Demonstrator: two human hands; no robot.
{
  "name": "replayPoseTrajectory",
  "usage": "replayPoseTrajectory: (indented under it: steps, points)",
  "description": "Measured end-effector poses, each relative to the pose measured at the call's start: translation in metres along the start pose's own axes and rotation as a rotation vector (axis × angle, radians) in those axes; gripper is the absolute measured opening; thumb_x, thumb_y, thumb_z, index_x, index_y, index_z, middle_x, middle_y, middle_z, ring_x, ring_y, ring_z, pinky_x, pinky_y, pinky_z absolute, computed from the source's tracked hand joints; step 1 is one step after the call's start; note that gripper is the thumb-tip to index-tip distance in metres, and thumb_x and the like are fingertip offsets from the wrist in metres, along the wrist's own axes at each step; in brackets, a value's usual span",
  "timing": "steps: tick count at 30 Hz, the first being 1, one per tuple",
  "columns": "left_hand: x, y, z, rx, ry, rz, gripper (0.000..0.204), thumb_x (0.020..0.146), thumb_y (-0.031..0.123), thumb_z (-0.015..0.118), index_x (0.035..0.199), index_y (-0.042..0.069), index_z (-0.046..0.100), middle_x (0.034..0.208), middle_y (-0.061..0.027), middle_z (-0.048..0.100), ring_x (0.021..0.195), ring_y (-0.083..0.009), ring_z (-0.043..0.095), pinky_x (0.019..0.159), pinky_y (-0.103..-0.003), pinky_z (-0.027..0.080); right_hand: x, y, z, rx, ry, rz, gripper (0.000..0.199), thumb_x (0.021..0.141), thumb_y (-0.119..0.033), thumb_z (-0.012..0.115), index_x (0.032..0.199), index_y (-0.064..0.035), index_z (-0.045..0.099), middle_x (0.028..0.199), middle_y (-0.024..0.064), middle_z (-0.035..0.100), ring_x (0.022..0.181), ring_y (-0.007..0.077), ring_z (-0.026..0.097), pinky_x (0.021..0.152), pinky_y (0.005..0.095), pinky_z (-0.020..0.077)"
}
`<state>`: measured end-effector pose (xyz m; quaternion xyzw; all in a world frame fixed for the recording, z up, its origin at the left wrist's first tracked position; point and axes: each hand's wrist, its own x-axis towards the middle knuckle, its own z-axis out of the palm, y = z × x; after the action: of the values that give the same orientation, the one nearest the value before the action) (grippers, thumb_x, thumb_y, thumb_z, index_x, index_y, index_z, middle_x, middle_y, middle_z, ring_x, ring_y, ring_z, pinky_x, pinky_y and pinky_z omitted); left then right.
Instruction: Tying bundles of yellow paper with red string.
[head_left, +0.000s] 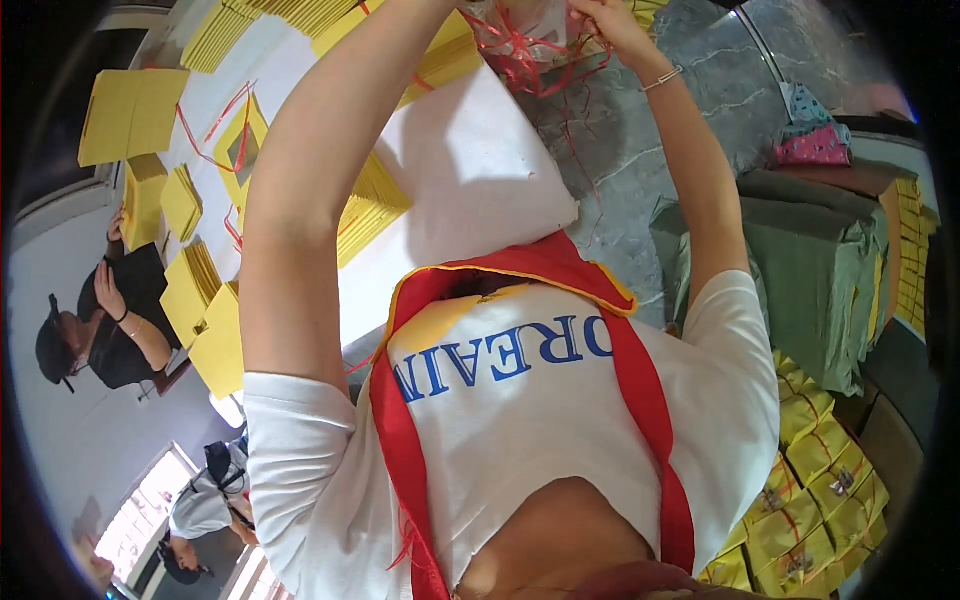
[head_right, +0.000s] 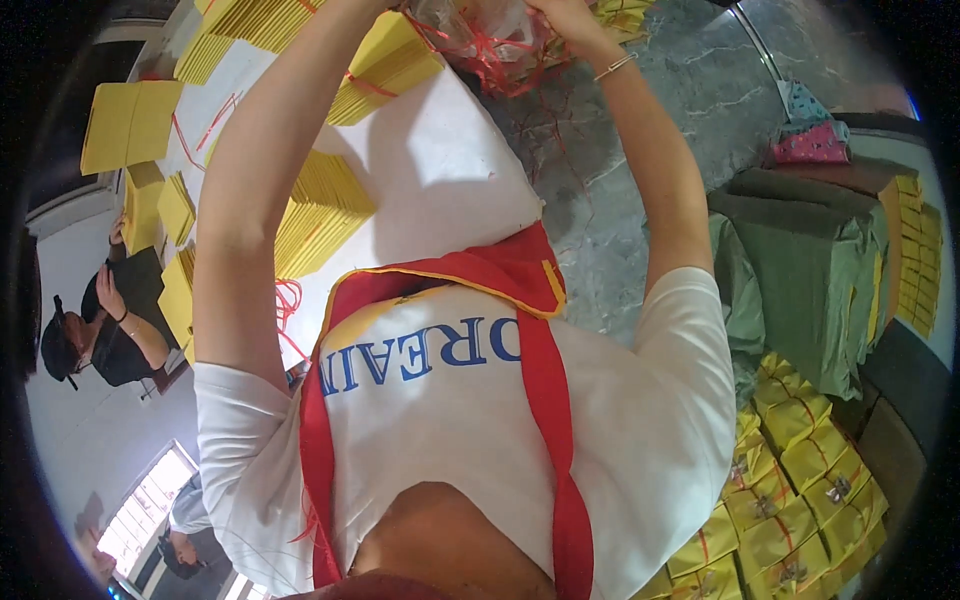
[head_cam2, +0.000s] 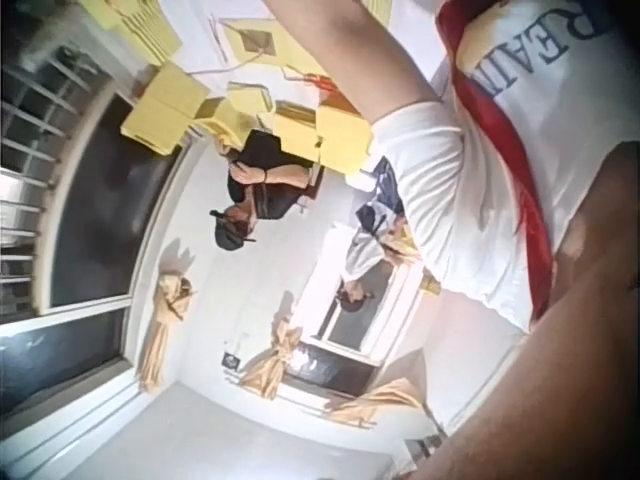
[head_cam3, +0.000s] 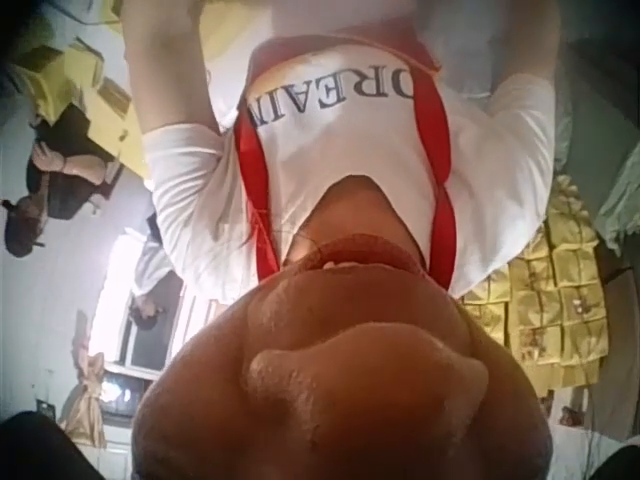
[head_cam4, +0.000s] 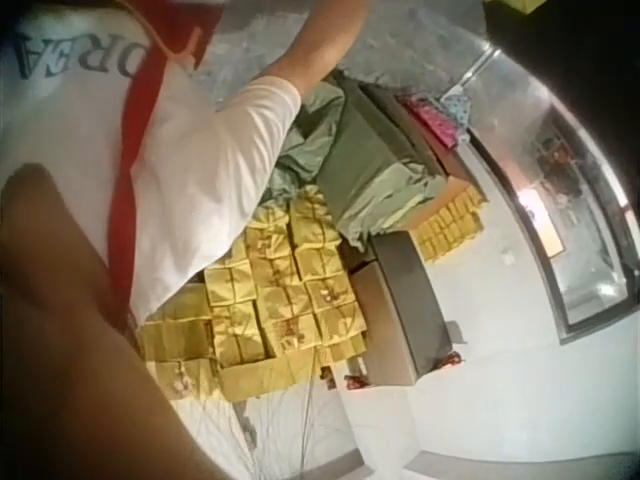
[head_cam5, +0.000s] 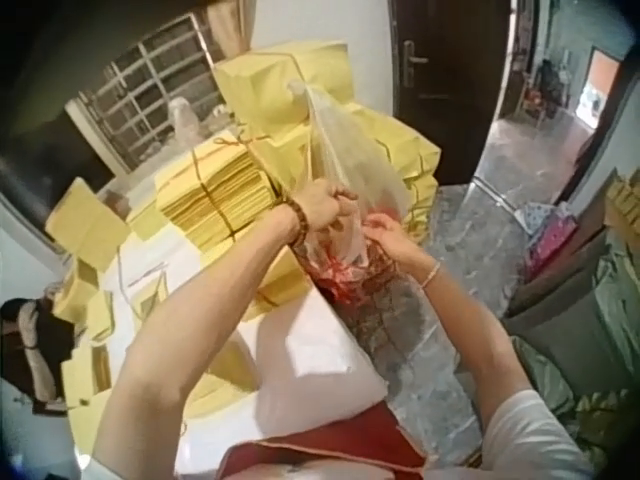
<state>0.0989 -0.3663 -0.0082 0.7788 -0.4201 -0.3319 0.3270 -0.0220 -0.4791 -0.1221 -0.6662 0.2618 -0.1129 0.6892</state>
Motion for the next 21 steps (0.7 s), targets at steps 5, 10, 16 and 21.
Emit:
replayPoseTrajectory:
  steps: [5,10,16,21]
  points:
    - [-0.030,0.005,0.025,-0.169,-0.104,0.218,0.050,0.083,0.024,0.055,0.125,0.001,0.041,0.102,-0.0145,0.057,0.081,-0.0183,0.058,0.066,-0.029,0.049,-0.047,-0.042,-0.015,0.379,-0.134,-0.170,0.018,0.087,-0.017,0.052,0.102,-0.0069,0.051,0.074,-0.0006,0.056,0.057,0.0067,0.051,0.047,0.0177,0.0401]
    - [-0.081,0.035,0.065,-0.750,0.068,0.696,0.066,0.085,0.028,0.056,0.134,0.006,0.017,0.112,-0.0089,0.046,0.089,-0.0122,0.052,0.069,-0.025,0.047,-0.087,-0.107,0.015,0.800,-0.262,-0.430,0.024,0.089,-0.011,0.045,0.109,0.0005,0.048,0.099,0.0105,0.057,0.092,0.0170,0.057,0.079,0.0265,0.0488]
    - [-0.148,0.020,0.001,-0.691,-0.024,0.277,0.025,0.085,0.017,0.055,0.106,0.003,0.056,0.068,0.0031,0.052,0.061,-0.0055,0.048,0.052,-0.015,0.038,-0.106,-0.150,0.017,0.446,-0.267,-0.612,0.035,0.087,-0.018,0.047,0.112,0.0065,0.047,0.103,0.0126,0.057,0.099,0.0210,0.056,0.091,0.0323,0.0424]
    - [-0.233,0.023,-0.045,-1.084,-0.129,0.611,0.040,0.085,0.019,0.055,0.120,0.003,0.045,0.073,0.0022,0.054,0.062,-0.0089,0.049,0.062,-0.023,0.042,-0.120,-0.174,0.032,-0.600,-0.376,-0.755,0.026,0.087,-0.021,0.052,0.099,0.0007,0.059,0.082,0.0043,0.059,0.076,0.0095,0.054,0.069,0.0219,0.0439]
